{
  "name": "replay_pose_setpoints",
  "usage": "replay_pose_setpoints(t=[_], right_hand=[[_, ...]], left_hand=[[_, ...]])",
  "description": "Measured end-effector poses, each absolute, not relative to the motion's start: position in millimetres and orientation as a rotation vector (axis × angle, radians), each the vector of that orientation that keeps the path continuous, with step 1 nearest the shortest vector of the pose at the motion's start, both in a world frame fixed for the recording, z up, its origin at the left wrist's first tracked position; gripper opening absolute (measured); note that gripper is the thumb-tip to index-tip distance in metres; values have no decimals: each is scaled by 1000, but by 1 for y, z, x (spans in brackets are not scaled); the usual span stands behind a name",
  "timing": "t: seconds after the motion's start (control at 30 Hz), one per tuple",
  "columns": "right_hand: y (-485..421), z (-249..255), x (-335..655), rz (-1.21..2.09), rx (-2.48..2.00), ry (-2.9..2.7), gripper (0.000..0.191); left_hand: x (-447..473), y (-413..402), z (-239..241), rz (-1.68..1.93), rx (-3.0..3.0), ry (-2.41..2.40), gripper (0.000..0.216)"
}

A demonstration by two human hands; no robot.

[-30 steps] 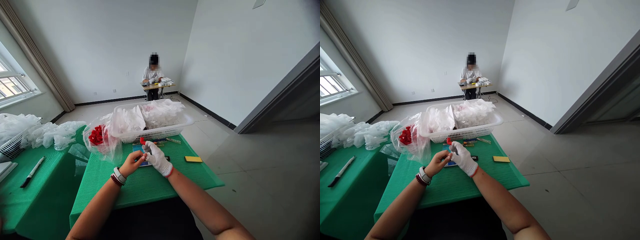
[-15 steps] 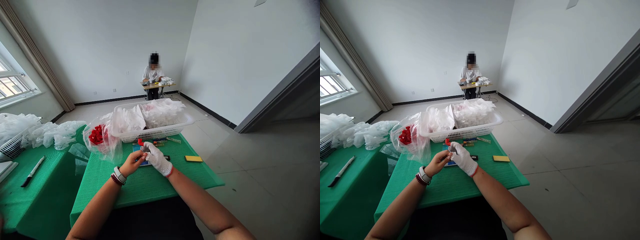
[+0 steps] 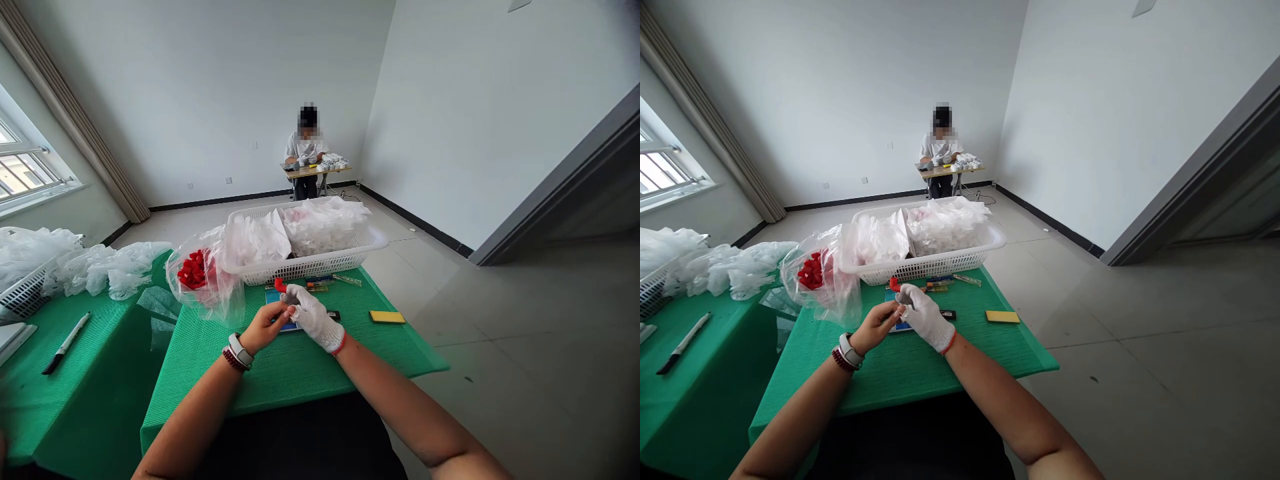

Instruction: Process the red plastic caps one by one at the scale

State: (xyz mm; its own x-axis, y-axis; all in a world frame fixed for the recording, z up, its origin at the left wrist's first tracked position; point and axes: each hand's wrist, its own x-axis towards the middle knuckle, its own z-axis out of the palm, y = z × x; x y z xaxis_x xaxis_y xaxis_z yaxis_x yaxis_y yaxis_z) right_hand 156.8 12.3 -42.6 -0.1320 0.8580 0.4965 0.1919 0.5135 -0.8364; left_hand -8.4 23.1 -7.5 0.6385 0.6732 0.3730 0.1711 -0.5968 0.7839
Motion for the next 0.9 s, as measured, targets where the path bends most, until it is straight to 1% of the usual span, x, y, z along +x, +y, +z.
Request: replay_pose_setpoints(t=[0.3,0.5,0.67,0.9], right_hand=[[12,-43,157,625,-943,-1658,39],[7,-33,157,551,-974,-1698,39],[6,-29,158,514,-994,-1711,38],[6,-24,156,389,-1099,-1760,34]], left_hand=[[-8,20,-3,856,2158,698,39],[-10,17,5,930,2248,668,37],[-11,19,2,960,2168,678,35],[-10,21,-8,1232,1928,782,23]])
